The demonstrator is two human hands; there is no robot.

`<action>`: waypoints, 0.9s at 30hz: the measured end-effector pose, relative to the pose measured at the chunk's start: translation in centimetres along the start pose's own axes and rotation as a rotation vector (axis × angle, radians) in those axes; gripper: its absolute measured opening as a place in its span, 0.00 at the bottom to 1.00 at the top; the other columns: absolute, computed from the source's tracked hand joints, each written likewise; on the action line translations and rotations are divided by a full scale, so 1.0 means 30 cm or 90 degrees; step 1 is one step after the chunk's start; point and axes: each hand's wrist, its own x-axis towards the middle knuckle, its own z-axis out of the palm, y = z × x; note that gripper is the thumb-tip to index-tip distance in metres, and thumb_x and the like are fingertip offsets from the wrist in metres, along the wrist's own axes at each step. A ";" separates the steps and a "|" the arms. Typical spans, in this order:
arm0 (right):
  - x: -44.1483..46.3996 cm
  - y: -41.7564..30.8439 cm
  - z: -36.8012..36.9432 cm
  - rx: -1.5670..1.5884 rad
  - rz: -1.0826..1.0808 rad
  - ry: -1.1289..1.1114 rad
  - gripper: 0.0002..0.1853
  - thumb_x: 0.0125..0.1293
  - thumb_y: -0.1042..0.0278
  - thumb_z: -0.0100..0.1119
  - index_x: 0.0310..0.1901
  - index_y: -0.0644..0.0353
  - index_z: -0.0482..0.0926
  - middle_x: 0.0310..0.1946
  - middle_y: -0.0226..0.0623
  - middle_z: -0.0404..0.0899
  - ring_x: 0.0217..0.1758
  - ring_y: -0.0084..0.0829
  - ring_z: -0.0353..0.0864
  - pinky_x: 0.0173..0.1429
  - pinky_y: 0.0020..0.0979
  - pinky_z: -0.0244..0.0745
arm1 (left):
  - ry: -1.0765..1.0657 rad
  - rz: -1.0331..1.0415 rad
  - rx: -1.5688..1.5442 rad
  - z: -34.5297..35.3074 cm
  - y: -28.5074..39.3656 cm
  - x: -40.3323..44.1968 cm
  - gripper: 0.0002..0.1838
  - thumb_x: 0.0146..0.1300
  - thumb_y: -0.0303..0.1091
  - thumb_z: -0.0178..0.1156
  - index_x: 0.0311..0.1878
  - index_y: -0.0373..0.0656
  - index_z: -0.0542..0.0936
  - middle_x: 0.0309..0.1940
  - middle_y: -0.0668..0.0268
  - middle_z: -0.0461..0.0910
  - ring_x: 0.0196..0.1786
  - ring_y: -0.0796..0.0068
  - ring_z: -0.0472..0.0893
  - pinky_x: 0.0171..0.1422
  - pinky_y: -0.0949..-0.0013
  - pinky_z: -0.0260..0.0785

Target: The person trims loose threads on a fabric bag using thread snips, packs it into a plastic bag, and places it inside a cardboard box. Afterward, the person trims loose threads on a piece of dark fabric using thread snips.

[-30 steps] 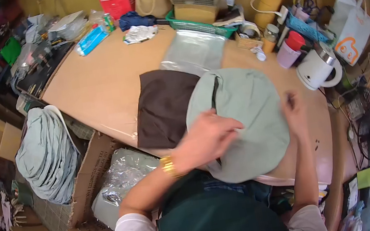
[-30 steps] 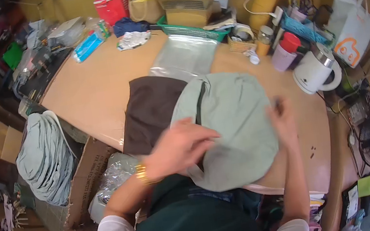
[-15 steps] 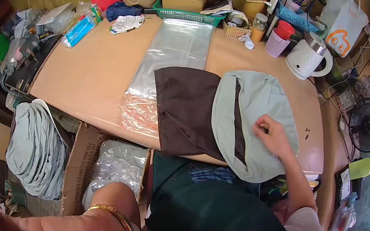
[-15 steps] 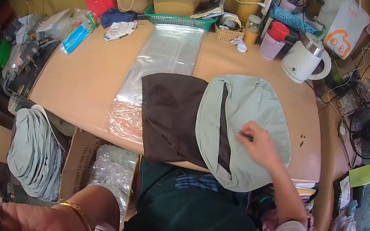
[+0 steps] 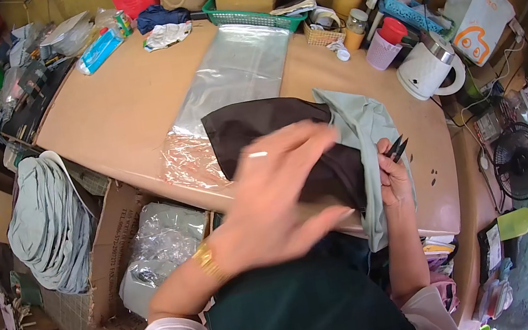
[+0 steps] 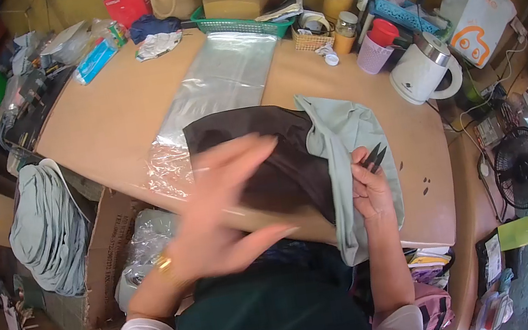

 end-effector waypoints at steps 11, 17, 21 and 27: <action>-0.099 -0.122 -0.378 -0.924 -0.107 0.315 0.10 0.65 0.74 0.58 0.47 0.63 0.80 0.40 0.38 0.83 0.41 0.25 0.81 0.48 0.28 0.76 | -0.324 -0.020 0.433 0.085 -0.229 -0.313 0.13 0.47 0.28 0.66 0.39 0.50 0.82 0.37 0.67 0.74 0.48 0.65 0.74 0.62 0.48 0.59; -0.086 -0.211 0.145 -0.658 -0.209 0.257 0.09 0.67 0.74 0.55 0.47 0.63 0.80 0.37 0.30 0.82 0.37 0.17 0.76 0.39 0.20 0.69 | -0.289 -0.116 0.181 0.145 -0.146 -0.153 0.22 0.58 0.35 0.65 0.55 0.38 0.76 0.46 0.58 0.77 0.53 0.60 0.76 0.57 0.58 0.65; 0.098 0.033 0.464 -0.393 -0.008 -0.151 0.07 0.69 0.72 0.52 0.44 0.62 0.78 0.29 0.24 0.76 0.32 0.16 0.71 0.38 0.20 0.66 | -0.366 -0.045 0.283 0.514 -0.255 -0.210 0.35 0.65 0.47 0.55 0.71 0.40 0.62 0.71 0.45 0.58 0.74 0.48 0.57 0.74 0.42 0.50; 0.372 0.392 0.098 -0.986 -0.342 0.056 0.09 0.62 0.72 0.58 0.45 0.58 0.77 0.35 0.45 0.83 0.39 0.46 0.83 0.41 0.41 0.76 | -0.289 -0.043 0.246 0.517 -0.205 -0.259 0.36 0.67 0.52 0.49 0.75 0.47 0.58 0.75 0.50 0.53 0.77 0.43 0.52 0.75 0.34 0.39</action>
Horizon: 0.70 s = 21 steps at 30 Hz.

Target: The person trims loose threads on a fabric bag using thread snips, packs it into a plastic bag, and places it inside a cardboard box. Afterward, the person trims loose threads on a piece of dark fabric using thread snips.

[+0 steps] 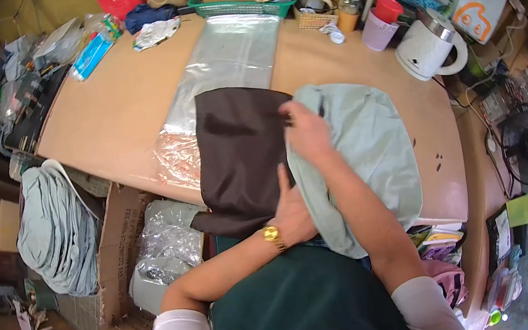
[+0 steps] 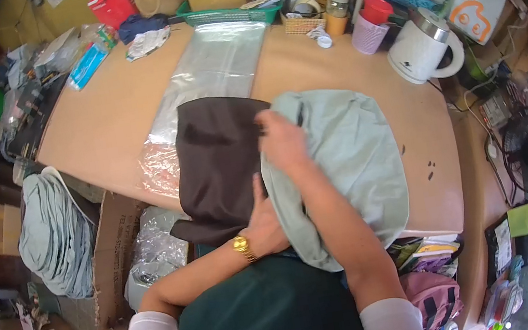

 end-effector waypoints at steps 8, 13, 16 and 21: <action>-0.058 0.144 -0.222 0.001 0.029 -0.088 0.12 0.54 0.74 0.65 0.41 0.56 0.78 0.32 0.40 0.83 0.36 0.44 0.84 0.39 0.38 0.76 | -0.610 -0.324 -0.145 -0.479 -0.139 -0.375 0.28 0.63 0.49 0.62 0.62 0.41 0.75 0.52 0.51 0.80 0.55 0.54 0.81 0.60 0.56 0.72; -0.036 0.153 -0.373 -0.004 -0.011 -0.288 0.08 0.57 0.69 0.66 0.36 0.60 0.80 0.27 0.42 0.81 0.33 0.40 0.84 0.39 0.36 0.75 | -0.119 -0.433 -0.191 -0.535 -0.268 -0.403 0.20 0.64 0.40 0.64 0.55 0.37 0.79 0.38 0.52 0.84 0.39 0.55 0.85 0.47 0.59 0.77; 0.091 0.124 -0.424 -0.022 0.142 -0.528 0.11 0.59 0.64 0.66 0.37 0.63 0.80 0.25 0.43 0.80 0.32 0.35 0.83 0.39 0.35 0.75 | 0.096 -0.419 -0.260 -0.480 -0.353 -0.310 0.19 0.65 0.35 0.62 0.57 0.36 0.78 0.36 0.53 0.84 0.36 0.64 0.85 0.40 0.65 0.77; 0.178 -0.096 -0.131 0.089 0.007 -0.163 0.13 0.62 0.62 0.65 0.40 0.65 0.81 0.35 0.47 0.82 0.42 0.43 0.83 0.49 0.38 0.76 | 0.163 -0.415 -0.544 -0.232 -0.457 -0.085 0.30 0.67 0.36 0.62 0.68 0.35 0.66 0.54 0.54 0.78 0.38 0.74 0.83 0.39 0.73 0.78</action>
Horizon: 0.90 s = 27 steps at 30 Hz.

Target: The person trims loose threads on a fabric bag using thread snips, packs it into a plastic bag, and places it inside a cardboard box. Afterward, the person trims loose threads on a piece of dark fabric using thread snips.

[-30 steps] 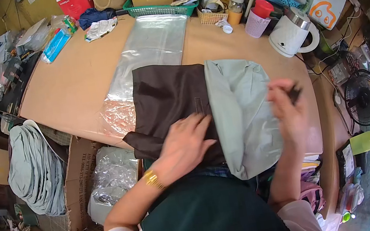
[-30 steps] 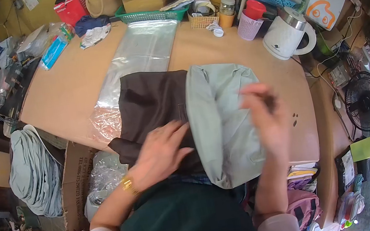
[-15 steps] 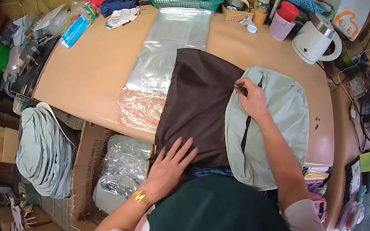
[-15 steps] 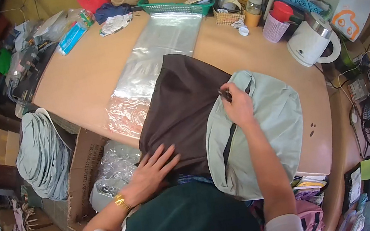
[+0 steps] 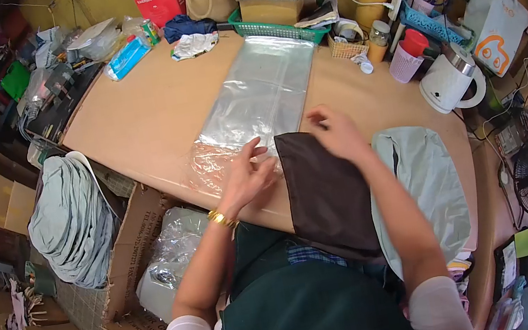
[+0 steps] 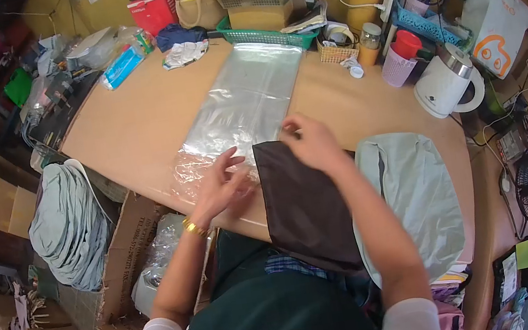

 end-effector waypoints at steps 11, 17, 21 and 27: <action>-0.111 -0.149 0.029 0.007 -0.080 -0.005 0.11 0.56 0.70 0.69 0.33 0.66 0.76 0.28 0.45 0.76 0.32 0.42 0.76 0.38 0.36 0.69 | 0.047 -0.083 -0.436 0.033 0.046 0.061 0.23 0.66 0.38 0.64 0.60 0.35 0.75 0.39 0.65 0.81 0.26 0.88 0.76 0.25 0.83 0.65; -0.159 -0.129 -0.035 0.115 0.028 0.089 0.11 0.55 0.75 0.69 0.29 0.65 0.72 0.24 0.37 0.70 0.26 0.30 0.68 0.34 0.30 0.65 | 0.195 -0.037 -0.500 -0.085 0.042 0.038 0.19 0.71 0.44 0.57 0.52 0.36 0.79 0.21 0.78 0.68 0.19 0.92 0.61 0.21 0.83 0.52; -0.144 -0.178 -0.028 0.130 -0.025 0.088 0.12 0.55 0.75 0.70 0.29 0.65 0.72 0.24 0.39 0.71 0.26 0.34 0.69 0.33 0.32 0.66 | 0.003 -0.067 -0.292 0.022 0.233 -0.038 0.20 0.67 0.39 0.64 0.55 0.34 0.78 0.24 0.76 0.74 0.20 0.91 0.64 0.22 0.85 0.54; -0.154 -0.226 -0.063 0.094 -0.043 0.090 0.11 0.54 0.77 0.70 0.29 0.65 0.73 0.25 0.39 0.71 0.26 0.35 0.70 0.32 0.32 0.64 | 0.052 -0.094 -0.536 0.080 0.160 0.031 0.11 0.66 0.36 0.65 0.44 0.39 0.81 0.31 0.71 0.82 0.23 0.89 0.75 0.22 0.87 0.65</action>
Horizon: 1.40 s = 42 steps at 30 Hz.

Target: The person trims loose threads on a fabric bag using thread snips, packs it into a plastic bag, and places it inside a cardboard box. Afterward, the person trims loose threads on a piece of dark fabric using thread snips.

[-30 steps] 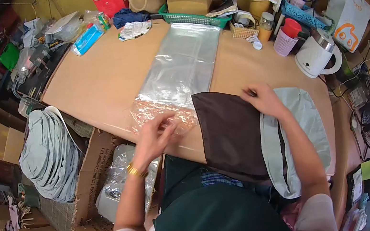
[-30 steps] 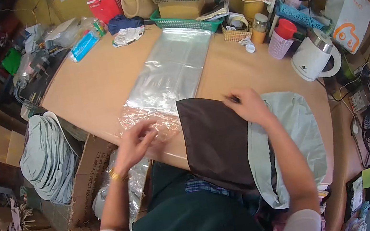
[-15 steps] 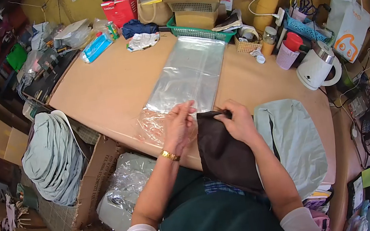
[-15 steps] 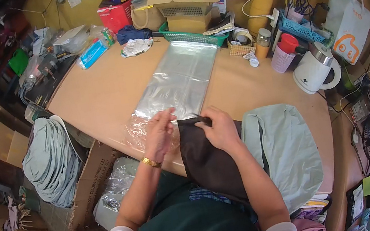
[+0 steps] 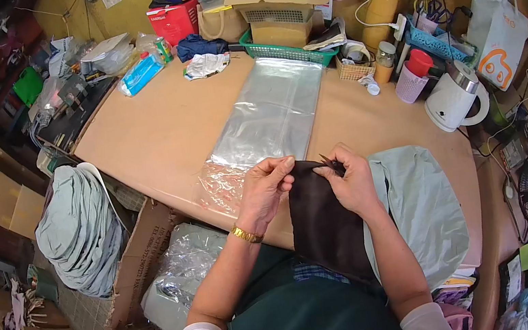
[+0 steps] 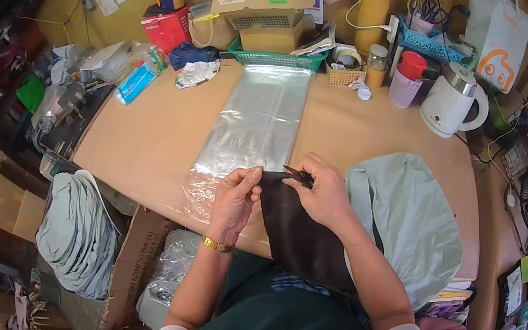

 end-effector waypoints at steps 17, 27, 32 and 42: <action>0.015 0.068 -0.041 0.164 0.044 0.101 0.14 0.59 0.75 0.68 0.26 0.64 0.68 0.22 0.29 0.65 0.25 0.20 0.61 0.31 0.26 0.60 | -0.070 0.056 0.177 0.044 0.082 -0.081 0.23 0.65 0.40 0.66 0.59 0.39 0.78 0.40 0.71 0.79 0.23 0.91 0.69 0.24 0.86 0.60; -0.012 0.000 -0.079 0.036 0.006 0.049 0.11 0.56 0.73 0.70 0.30 0.64 0.74 0.26 0.36 0.69 0.25 0.30 0.67 0.32 0.30 0.64 | -0.048 -0.011 -0.138 0.115 0.043 -0.028 0.07 0.68 0.29 0.60 0.45 0.36 0.79 0.38 0.63 0.82 0.41 0.74 0.86 0.42 0.79 0.82; -0.025 -0.126 -0.092 -0.103 -0.016 0.122 0.12 0.58 0.67 0.70 0.41 0.59 0.81 0.40 0.38 0.72 0.30 0.38 0.76 0.34 0.35 0.70 | -0.105 -0.001 -0.171 0.079 0.057 -0.040 0.06 0.71 0.28 0.54 0.40 0.35 0.75 0.41 0.57 0.82 0.50 0.63 0.84 0.55 0.69 0.82; -0.033 -0.233 -0.125 -0.358 -0.222 0.099 0.17 0.51 0.69 0.70 0.44 0.56 0.80 0.35 0.35 0.70 0.32 0.35 0.78 0.35 0.36 0.69 | -0.199 0.013 -0.201 0.096 0.049 -0.058 0.07 0.74 0.30 0.50 0.39 0.38 0.71 0.39 0.56 0.81 0.47 0.63 0.85 0.56 0.64 0.82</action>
